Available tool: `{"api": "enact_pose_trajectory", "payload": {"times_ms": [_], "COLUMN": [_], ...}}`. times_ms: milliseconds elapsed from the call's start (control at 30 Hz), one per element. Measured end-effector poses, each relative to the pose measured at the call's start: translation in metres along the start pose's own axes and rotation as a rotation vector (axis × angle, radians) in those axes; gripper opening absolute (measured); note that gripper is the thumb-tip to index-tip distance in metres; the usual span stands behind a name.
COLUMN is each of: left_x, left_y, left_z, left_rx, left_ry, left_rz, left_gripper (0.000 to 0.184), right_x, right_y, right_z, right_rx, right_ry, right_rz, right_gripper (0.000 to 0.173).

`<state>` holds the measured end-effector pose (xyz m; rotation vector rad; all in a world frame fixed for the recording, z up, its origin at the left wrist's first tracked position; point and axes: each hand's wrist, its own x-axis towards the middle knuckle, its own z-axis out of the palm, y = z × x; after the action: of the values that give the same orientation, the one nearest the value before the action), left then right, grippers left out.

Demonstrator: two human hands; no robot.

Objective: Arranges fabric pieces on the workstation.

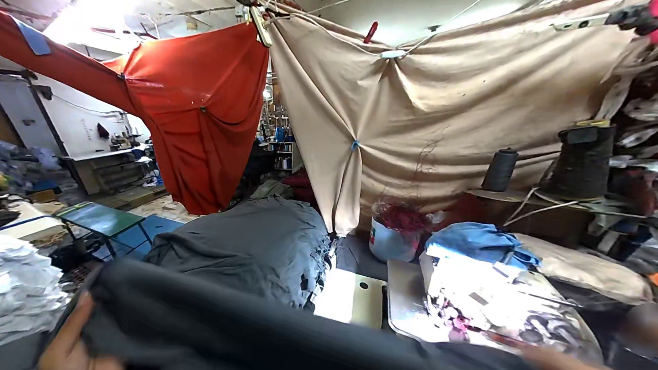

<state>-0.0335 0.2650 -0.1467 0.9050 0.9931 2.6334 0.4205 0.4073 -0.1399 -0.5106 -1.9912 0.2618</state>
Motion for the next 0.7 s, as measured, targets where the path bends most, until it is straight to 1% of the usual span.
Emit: {"api": "enact_pose_trajectory", "payload": {"times_ms": [33, 67, 100, 167, 200, 233, 267, 333, 367, 433, 500, 567, 600, 700], "left_x": [0.016, 0.03, 0.042, 0.055, 0.056, 0.053, 0.048, 0.037, 0.033, 0.028, 0.024, 0.022, 0.021, 0.019], "left_y": [-0.012, -0.027, -0.045, -0.085, -0.101, -0.114, -0.121, -0.12, -0.116, -0.107, -0.096, -0.089, -0.087, -0.084], "left_z": [0.005, 0.009, 0.013, 0.012, 0.009, 0.006, 0.004, 0.0, -0.002, -0.005, -0.001, 0.002, 0.002, -0.007], "left_rx": [0.042, 0.118, 0.181, 0.18, 0.174, 0.217, 0.274, 0.387, 0.431, 0.454, 0.398, 0.305, 0.255, 0.144], "left_ry": [0.05, 0.105, 0.153, 0.188, 0.195, 0.206, 0.224, 0.277, 0.298, 0.333, 0.343, 0.348, 0.352, 0.399], "left_rz": [-0.011, -0.058, -0.145, -0.398, -0.501, -0.558, -0.573, -0.525, -0.477, -0.375, -0.285, -0.227, -0.219, -0.203], "left_gripper": [0.027, 0.022, 0.025, 0.033, 0.034, 0.037, 0.04, 0.043, 0.044, 0.044, 0.035, 0.025, 0.024, 0.025], "right_x": [0.023, 0.043, 0.059, 0.072, 0.069, 0.062, 0.051, 0.021, 0.005, -0.025, -0.048, -0.055, -0.054, -0.053], "right_y": [0.025, 0.053, 0.08, 0.118, 0.129, 0.135, 0.135, 0.131, 0.128, 0.126, 0.128, 0.13, 0.131, 0.136], "right_z": [0.031, 0.065, 0.096, 0.15, 0.174, 0.195, 0.215, 0.251, 0.267, 0.293, 0.309, 0.313, 0.311, 0.302], "right_rx": [-0.091, -0.159, -0.136, -0.045, -0.016, 0.011, 0.036, 0.088, 0.095, 0.026, -0.093, -0.152, -0.154, -0.148], "right_ry": [0.045, 0.1, 0.08, -0.046, -0.103, -0.162, -0.212, -0.297, -0.336, -0.418, -0.425, -0.34, -0.328, -0.388], "right_rz": [0.03, 0.095, 0.205, 0.42, 0.474, 0.505, 0.514, 0.539, 0.567, 0.655, 0.692, 0.68, 0.691, 0.705], "right_gripper": [0.023, 0.022, 0.026, 0.044, 0.049, 0.048, 0.046, 0.044, 0.046, 0.057, 0.068, 0.063, 0.059, 0.035]}}
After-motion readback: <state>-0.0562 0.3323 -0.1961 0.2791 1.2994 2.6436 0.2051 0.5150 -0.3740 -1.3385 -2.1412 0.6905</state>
